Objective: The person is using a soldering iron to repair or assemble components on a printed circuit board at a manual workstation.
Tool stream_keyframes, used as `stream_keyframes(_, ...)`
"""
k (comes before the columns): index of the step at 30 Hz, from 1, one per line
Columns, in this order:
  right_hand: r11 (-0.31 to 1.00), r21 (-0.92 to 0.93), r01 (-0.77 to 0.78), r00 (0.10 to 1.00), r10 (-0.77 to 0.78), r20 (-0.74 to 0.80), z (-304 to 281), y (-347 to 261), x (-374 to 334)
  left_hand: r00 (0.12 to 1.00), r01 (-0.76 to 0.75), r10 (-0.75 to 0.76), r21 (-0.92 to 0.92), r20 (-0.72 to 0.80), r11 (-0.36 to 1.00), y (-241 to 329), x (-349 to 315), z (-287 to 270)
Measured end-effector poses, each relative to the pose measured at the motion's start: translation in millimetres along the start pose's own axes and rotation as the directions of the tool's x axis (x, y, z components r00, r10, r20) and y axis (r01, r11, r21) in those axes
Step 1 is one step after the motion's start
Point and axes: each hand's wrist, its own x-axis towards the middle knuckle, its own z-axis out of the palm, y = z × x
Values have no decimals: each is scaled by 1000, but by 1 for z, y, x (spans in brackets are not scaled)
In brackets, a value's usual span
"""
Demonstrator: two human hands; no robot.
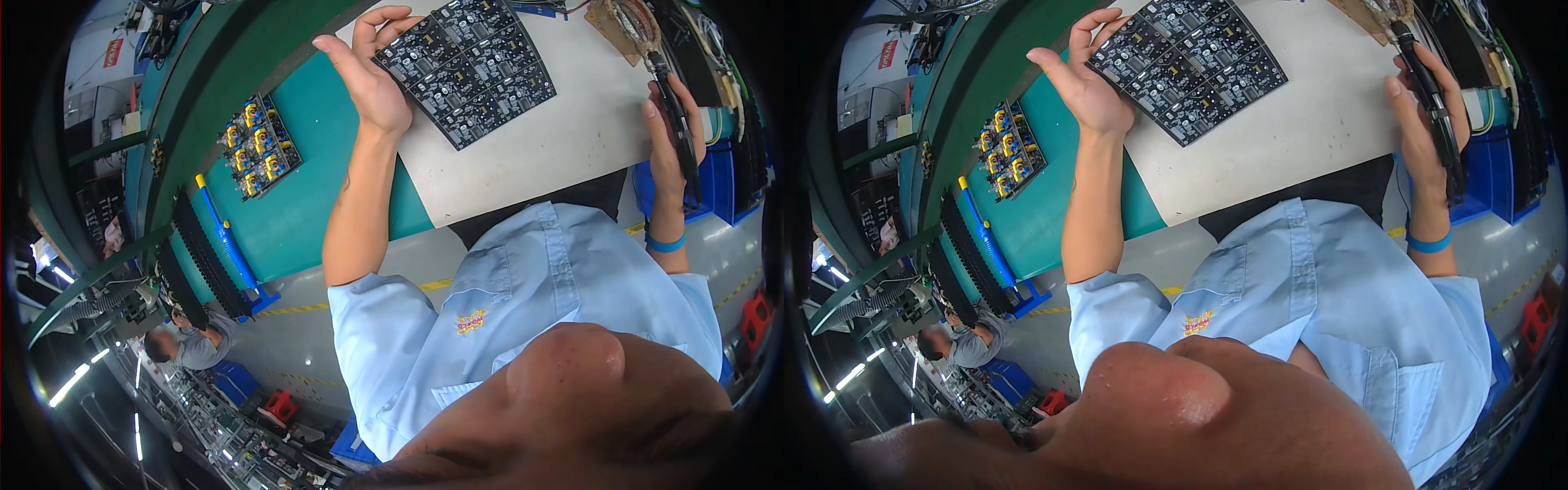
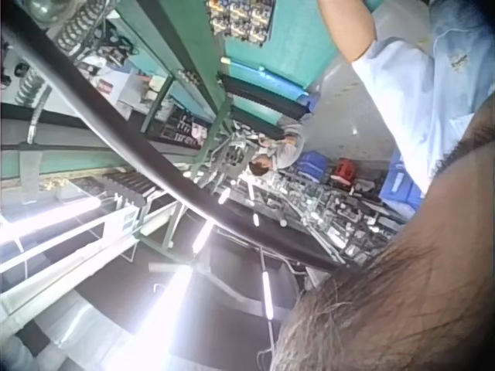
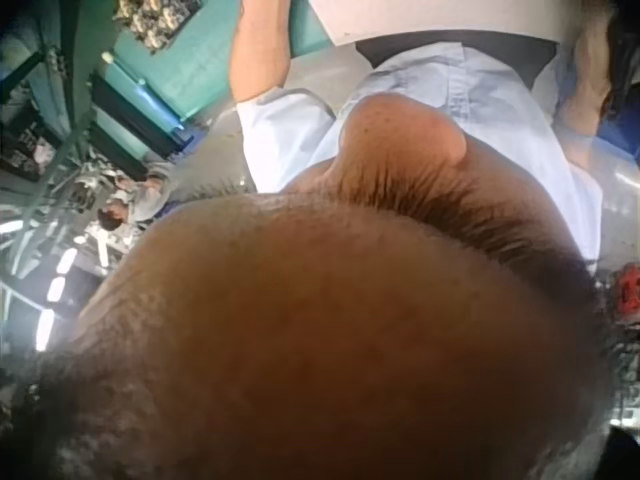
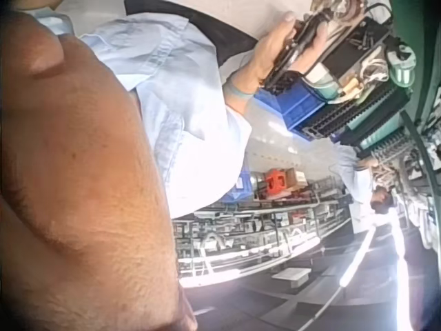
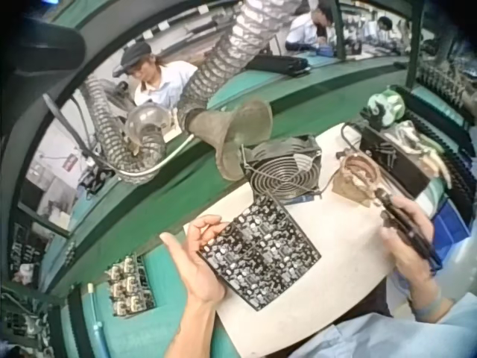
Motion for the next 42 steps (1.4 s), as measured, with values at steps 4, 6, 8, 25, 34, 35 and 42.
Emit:
stream_keyframes(4,967,174,188,981,-192,6,21,-2,-2,1000,-2,2,18,-8,1000,-2,1,-3)
stream_keyframes(6,931,231,281,954,-297,34,36,-2,1,1000,-9,9,25,-14,1000,-3,3,-4)
stream_keyframes(8,883,291,367,915,-399,57,46,-2,3,1000,-15,16,32,-23,999,-6,6,-3)
stream_keyframes(25,894,232,383,904,-414,105,47,1,3,994,-109,109,40,23,993,-6,6,-2)
stream_keyframes(34,892,237,386,899,-421,120,46,0,3,995,-100,99,16,11,995,-8,7,-2)
stream_keyframes(35,891,236,388,898,-423,121,46,1,3,995,-103,103,18,18,995,-9,7,-3)
stream_keyframes(42,892,229,390,897,-424,125,47,1,4,995,-79,78,6,62,997,-9,7,-9)
